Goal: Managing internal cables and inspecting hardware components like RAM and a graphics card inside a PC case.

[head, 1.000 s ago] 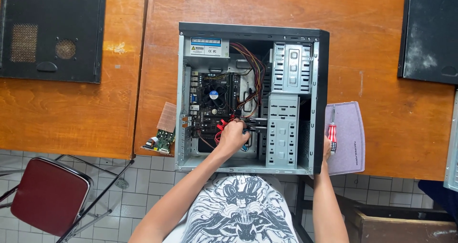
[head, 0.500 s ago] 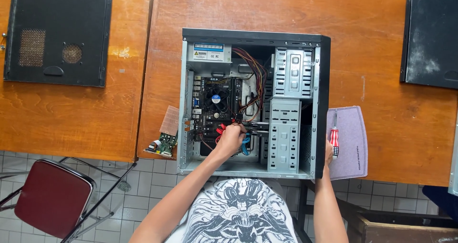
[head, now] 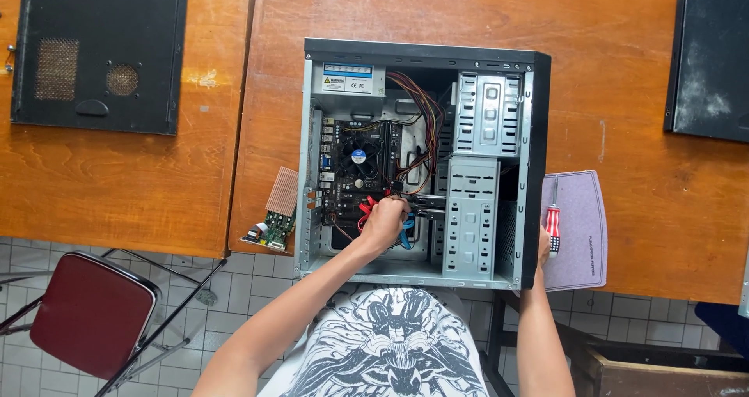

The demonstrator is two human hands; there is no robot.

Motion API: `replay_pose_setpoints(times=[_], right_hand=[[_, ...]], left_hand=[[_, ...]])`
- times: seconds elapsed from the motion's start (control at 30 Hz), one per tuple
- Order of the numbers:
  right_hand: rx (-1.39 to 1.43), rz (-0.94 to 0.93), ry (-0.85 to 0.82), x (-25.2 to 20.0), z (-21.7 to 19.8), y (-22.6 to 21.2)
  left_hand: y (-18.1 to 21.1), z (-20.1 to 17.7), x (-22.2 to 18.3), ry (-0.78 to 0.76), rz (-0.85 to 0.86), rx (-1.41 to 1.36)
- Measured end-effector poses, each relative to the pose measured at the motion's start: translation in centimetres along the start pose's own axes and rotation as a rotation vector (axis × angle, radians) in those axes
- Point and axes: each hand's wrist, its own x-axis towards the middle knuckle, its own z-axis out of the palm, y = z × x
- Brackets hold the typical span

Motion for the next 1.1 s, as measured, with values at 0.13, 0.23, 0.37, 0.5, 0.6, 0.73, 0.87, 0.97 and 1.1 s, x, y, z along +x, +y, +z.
replay_pose_setpoints(times=[0.13,0.23,0.37,0.5,0.6,0.73,0.87,0.97,1.1], right_hand=[[0.008,-0.008,0.005,0.0,0.5,-0.1],[0.000,-0.007,0.001,-0.5,0.6,0.5],[0.012,-0.007,0.011,-0.5,0.7,0.5],[0.021,0.000,0.028,-0.7,0.5,1.1],[0.029,-0.001,0.030,-0.7,1.1,0.9],[0.039,-0.013,0.029,-0.1,2.3,0.3],[0.039,-0.001,0.038,-0.5,2.4,0.9],[0.047,0.007,0.053,-0.8,2.4,1.0],[0.053,0.010,0.059,-0.9,3.5,0.7]], left_hand=[[0.8,-0.5,-0.2,0.003,-0.022,-0.050],[1.1,-0.5,-0.5,-0.008,0.010,0.004],[0.3,-0.3,0.4,-0.045,-0.009,0.013],[0.8,-0.3,0.2,-0.055,-0.093,-0.065],[3.0,-2.1,-0.8,0.010,-0.119,-0.215],[5.1,-3.9,-2.3,0.043,-0.145,-0.263],[4.6,-3.7,-3.0,0.026,-0.104,-0.309],[4.8,-3.5,-3.2,0.009,-0.044,-0.204],[9.9,-5.1,-4.8,0.215,0.160,0.116]])
